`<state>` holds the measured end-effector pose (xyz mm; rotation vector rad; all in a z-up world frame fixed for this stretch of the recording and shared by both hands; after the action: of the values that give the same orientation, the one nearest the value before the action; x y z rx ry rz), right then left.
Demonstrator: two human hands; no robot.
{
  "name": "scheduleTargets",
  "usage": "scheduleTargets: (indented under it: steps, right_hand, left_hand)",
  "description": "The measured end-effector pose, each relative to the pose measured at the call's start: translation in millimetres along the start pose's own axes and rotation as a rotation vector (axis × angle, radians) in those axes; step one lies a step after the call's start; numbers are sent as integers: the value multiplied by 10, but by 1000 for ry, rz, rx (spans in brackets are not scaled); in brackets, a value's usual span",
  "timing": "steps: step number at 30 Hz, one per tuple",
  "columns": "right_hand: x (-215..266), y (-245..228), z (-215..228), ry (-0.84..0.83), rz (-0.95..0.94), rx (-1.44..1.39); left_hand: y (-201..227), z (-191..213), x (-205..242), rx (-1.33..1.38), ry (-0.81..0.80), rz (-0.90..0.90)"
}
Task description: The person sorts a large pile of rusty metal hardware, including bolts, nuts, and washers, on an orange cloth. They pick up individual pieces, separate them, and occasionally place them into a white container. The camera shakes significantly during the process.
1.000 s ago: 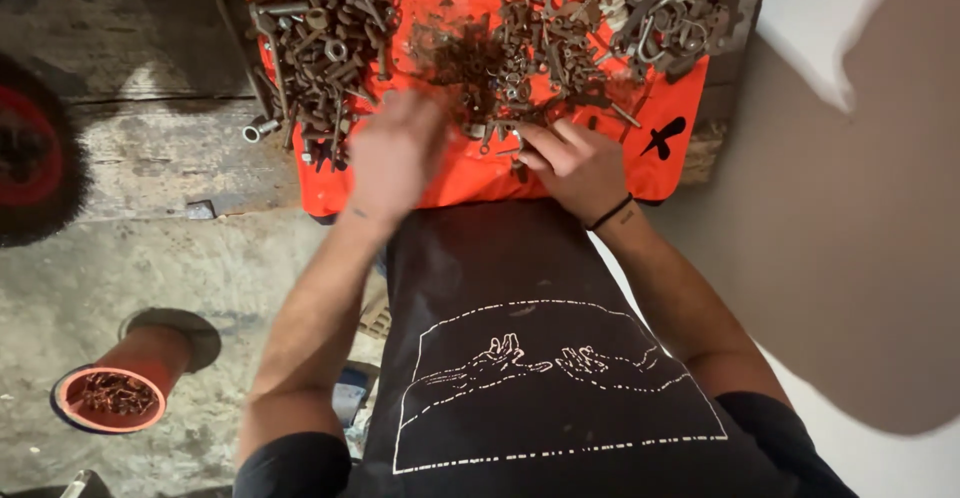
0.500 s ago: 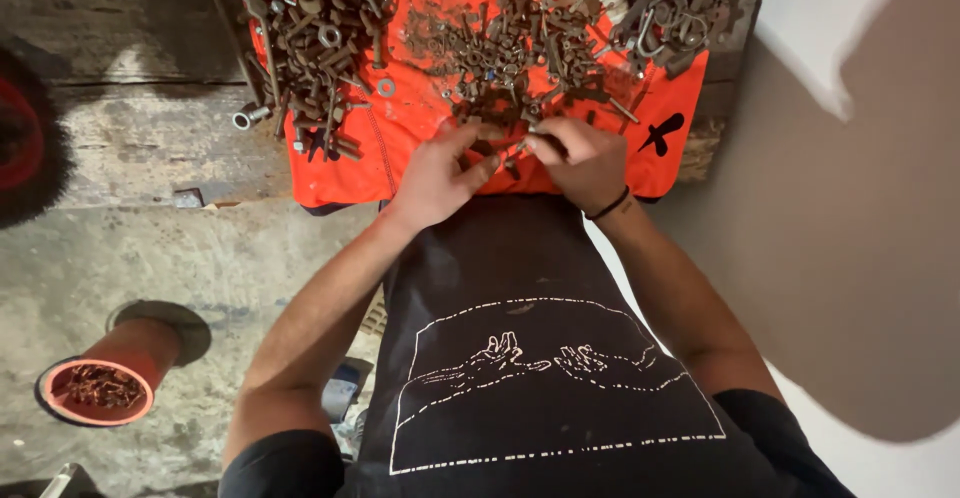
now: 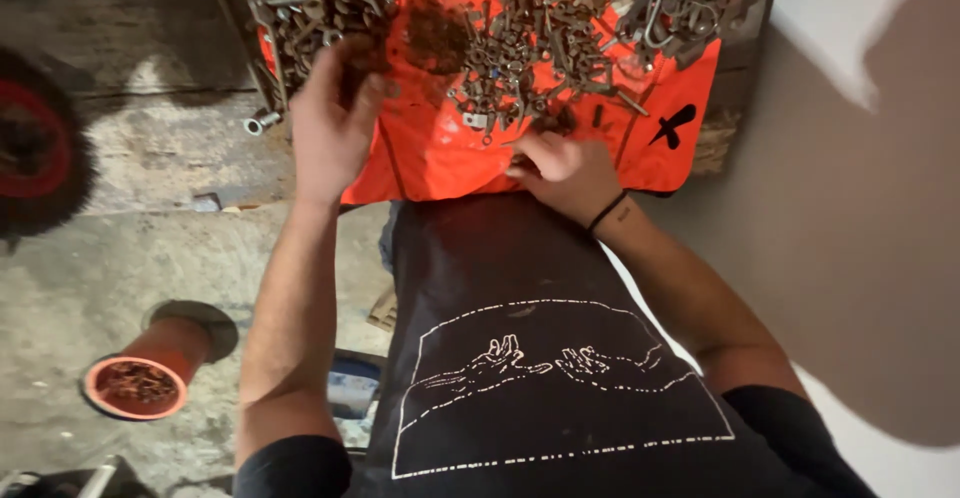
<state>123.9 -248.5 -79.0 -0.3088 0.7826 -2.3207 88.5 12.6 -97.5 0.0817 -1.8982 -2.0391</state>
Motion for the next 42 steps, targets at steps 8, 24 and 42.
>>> scheduleTargets:
  steps: [8,24,42]
  right_hand:
    - [-446,-33,-44,-51,-98,-225]
    - [-512,-53,20,-92,117,97]
    - [-212,291,280,192,-135,-359]
  left_hand:
    - [659,137,25,-808,379,-540]
    - [207,-169,174,-578,61,-332]
    - [151,-1073,90,-810,-250,-583]
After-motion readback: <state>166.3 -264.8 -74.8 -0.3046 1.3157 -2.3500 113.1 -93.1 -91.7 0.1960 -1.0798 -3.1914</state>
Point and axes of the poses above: each hand's wrist, its own x-axis away from the middle knuckle, its own z-axis out of the back of the hand, y = z × x, the point moved 7 cm from there along -x, towards the middle knuckle, and after that the axes turned 6 degrees about y, right-handed, at the moved point
